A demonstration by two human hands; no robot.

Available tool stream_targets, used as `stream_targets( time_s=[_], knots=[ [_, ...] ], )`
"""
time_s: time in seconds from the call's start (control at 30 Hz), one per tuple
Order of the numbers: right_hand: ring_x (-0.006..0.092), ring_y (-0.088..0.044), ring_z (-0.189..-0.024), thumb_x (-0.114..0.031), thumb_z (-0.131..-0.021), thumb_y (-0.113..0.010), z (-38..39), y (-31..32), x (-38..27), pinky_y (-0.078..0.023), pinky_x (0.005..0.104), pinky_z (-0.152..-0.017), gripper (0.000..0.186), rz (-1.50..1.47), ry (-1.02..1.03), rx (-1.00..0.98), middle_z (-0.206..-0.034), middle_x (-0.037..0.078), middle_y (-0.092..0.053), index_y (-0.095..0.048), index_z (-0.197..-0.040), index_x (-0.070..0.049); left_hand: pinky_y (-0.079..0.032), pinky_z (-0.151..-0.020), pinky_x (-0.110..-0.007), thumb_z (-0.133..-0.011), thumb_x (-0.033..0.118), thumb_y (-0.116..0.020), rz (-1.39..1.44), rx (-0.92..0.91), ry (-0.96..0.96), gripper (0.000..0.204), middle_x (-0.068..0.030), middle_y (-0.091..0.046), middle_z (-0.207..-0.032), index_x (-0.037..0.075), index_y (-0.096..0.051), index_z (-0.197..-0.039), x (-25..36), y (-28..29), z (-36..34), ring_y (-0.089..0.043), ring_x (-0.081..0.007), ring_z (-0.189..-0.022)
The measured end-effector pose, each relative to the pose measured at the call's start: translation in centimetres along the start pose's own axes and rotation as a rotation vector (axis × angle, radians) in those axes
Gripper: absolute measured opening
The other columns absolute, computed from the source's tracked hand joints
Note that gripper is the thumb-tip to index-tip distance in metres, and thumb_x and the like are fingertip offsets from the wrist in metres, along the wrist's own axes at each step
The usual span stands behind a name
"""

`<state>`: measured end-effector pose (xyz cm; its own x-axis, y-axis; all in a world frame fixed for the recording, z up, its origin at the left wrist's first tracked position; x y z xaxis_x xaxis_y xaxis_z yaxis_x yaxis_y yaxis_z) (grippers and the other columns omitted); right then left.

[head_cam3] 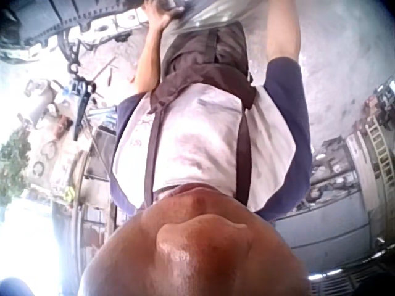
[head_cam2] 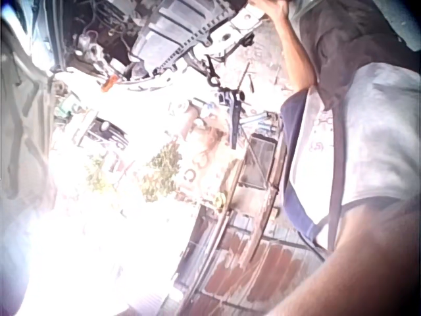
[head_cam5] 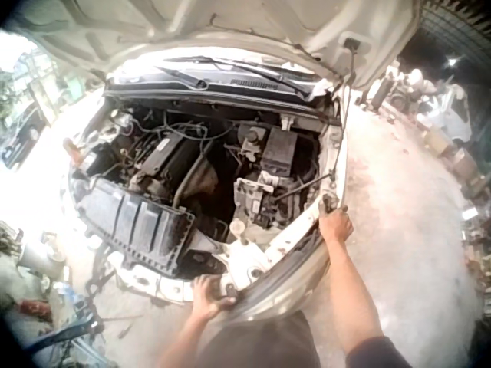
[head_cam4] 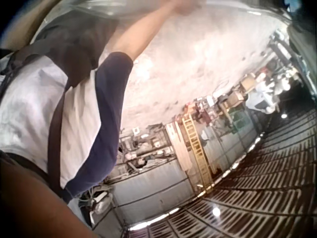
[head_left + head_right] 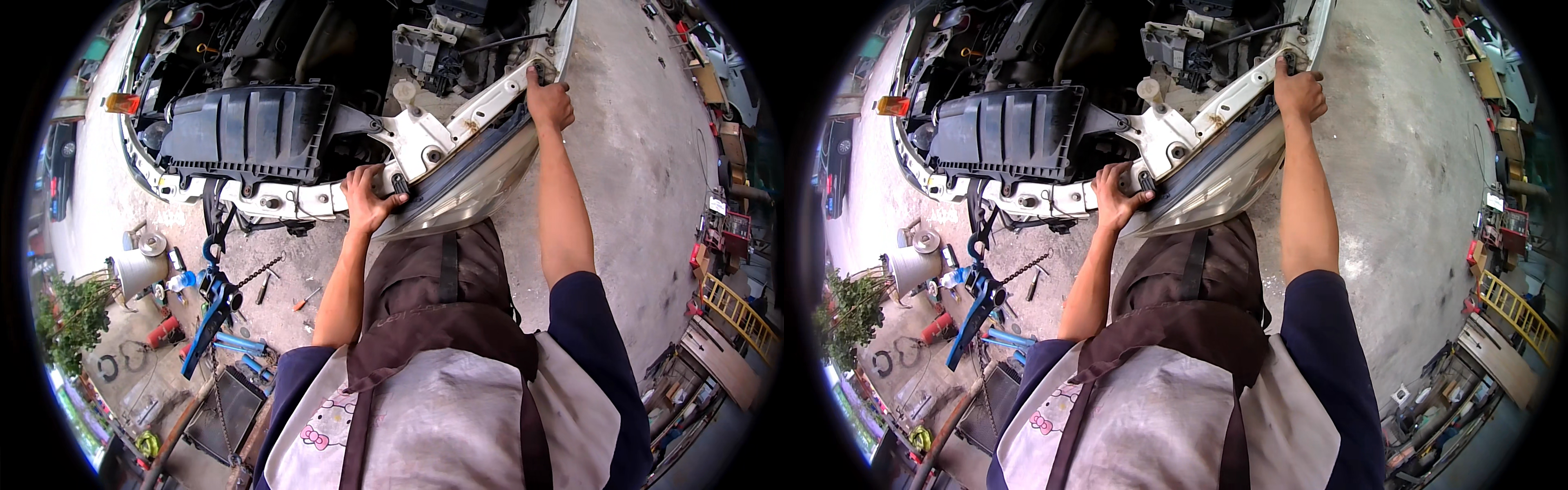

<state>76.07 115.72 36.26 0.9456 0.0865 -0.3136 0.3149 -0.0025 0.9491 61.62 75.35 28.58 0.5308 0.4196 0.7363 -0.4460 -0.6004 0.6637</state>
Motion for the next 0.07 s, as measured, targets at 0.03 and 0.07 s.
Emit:
stream_targets(
  time_s=[0.03, 0.07],
  knots=[
    [0.0383, -0.062, -0.115, -0.071, -0.082, -0.057, 0.23, 0.09, -0.35, -0.043, 0.0464, -0.100, 0.105, 0.002, 0.000, -0.029, -0.120, 0.027, -0.064, -0.041, -0.136, 0.017, -0.033, -0.102, -0.042, -0.054, 0.044, -0.089, 0.002, 0.008, -0.008, 0.076, -0.0080, -0.061, -0.114, 0.007, -0.065, -0.116, -0.06, 0.00, 0.02, -0.050, -0.0309, -0.111],
    [0.0382, -0.062, -0.115, -0.072, -0.082, -0.056, 0.35, 0.31, -0.63, -0.044, 0.0456, -0.100, 0.106, 0.005, -0.001, -0.057, -0.121, 0.027, -0.064, -0.040, -0.137, 0.017, -0.032, -0.103, -0.042, -0.056, 0.044, -0.088, -0.006, 0.004, 0.003, 0.075, -0.0084, -0.061, -0.115, 0.007, -0.064, -0.117, -0.25, 0.00, 0.23, -0.050, -0.0309, -0.112]
  ],
)
Point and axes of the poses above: each hand's wrist, its own z-axis away from the middle knuckle, its own y-axis out of the back of the hand, x = y × z, the point moved 8 cm from there along -z, towards the middle knuckle
